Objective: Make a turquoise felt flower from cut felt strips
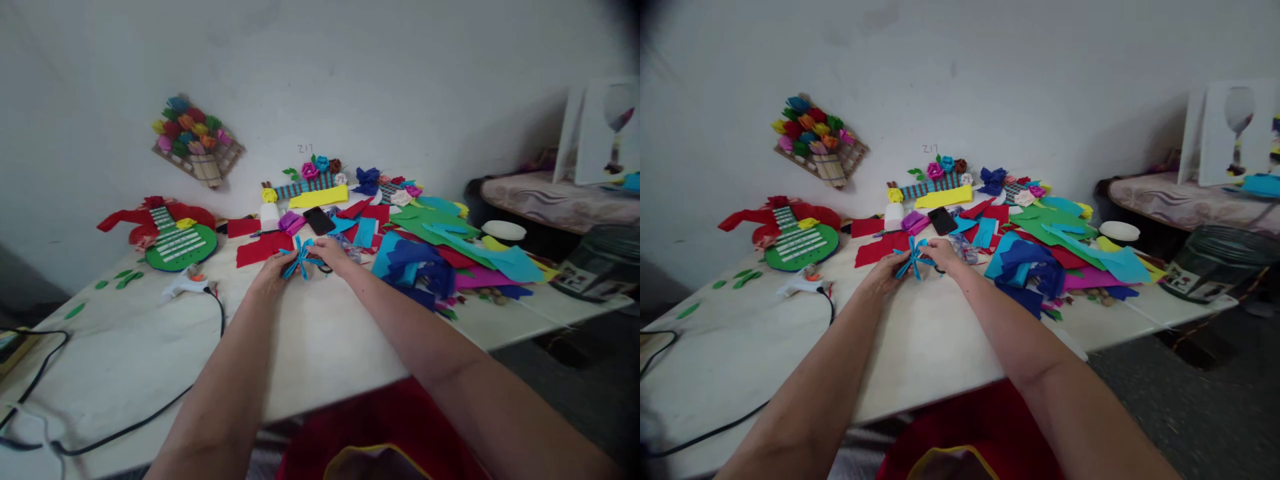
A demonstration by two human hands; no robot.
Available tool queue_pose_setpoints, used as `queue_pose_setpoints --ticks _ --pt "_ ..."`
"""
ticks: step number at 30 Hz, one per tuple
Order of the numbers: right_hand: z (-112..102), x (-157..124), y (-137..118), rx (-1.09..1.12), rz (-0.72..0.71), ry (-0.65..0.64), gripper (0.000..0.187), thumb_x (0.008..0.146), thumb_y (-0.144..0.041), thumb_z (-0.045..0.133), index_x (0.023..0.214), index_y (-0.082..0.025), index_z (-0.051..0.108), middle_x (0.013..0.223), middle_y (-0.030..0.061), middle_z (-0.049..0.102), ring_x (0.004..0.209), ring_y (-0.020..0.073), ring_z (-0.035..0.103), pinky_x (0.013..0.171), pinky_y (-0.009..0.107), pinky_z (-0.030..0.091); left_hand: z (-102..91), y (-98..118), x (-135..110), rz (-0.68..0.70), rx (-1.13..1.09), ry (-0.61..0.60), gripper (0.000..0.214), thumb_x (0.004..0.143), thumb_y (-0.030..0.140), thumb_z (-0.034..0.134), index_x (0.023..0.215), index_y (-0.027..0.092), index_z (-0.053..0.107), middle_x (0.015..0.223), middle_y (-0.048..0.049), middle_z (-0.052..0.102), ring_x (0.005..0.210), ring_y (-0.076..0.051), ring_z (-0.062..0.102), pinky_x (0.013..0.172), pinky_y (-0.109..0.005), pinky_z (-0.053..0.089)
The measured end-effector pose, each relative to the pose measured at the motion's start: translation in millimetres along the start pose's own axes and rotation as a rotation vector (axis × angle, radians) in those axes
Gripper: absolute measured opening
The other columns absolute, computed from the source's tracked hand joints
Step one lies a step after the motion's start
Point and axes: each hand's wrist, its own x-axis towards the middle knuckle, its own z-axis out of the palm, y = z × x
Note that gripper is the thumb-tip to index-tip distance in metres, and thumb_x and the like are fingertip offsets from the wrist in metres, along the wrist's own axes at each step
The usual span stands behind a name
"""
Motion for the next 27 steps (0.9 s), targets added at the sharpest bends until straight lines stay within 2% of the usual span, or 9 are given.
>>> queue_pose_setpoints --ticks 5,10,19,27 --pt "-1 -1 -3 -0.062 0.035 0.029 0.010 0.067 -0.025 0.061 0.067 -0.015 0.059 0.063 0.0005 0.062 0.051 0.0097 0.055 0.043 0.019 0.041 -2.4 -1 3 0.059 -0.030 0.051 0.014 0.064 0.021 0.070 0.070 0.010 0.063 0.058 -0.0018 0.061 0.049 -0.009 0.056 0.047 -0.019 0.049" --pt "1 0 -2 -0.080 0.039 0.019 0.005 0.064 -0.017 0.062 0.068 -0.015 0.061 0.061 -0.0006 0.062 0.048 0.0092 0.055 0.046 0.021 0.043 -1.3 -2 3 0.102 0.027 0.021 0.021 0.057 0.016 0.074 0.075 0.012 0.063 0.062 -0.0011 0.062 0.050 -0.008 0.055 0.044 -0.016 0.045" --pt "3 -5 -6 -0.091 0.063 0.039 0.006 0.065 -0.016 0.061 0.071 -0.015 0.062 0.060 -0.0024 0.061 0.052 0.0101 0.057 0.047 0.020 0.043 0.6 -3 2 0.145 0.142 -0.037 0.026 0.049 0.018 0.079 0.067 0.013 0.062 0.060 0.0001 0.059 0.052 -0.008 0.054 0.041 -0.016 0.036" --pt "4 5 7 -0.149 0.055 0.086 0.010 0.059 -0.015 0.059 0.069 -0.016 0.063 0.054 -0.0036 0.058 0.050 0.0108 0.054 0.050 0.022 0.044 -3.0 -8 5 0.130 0.194 -0.036 0.027 0.050 0.021 0.078 0.071 0.012 0.064 0.055 0.0003 0.057 0.046 -0.007 0.049 0.042 -0.019 0.035"
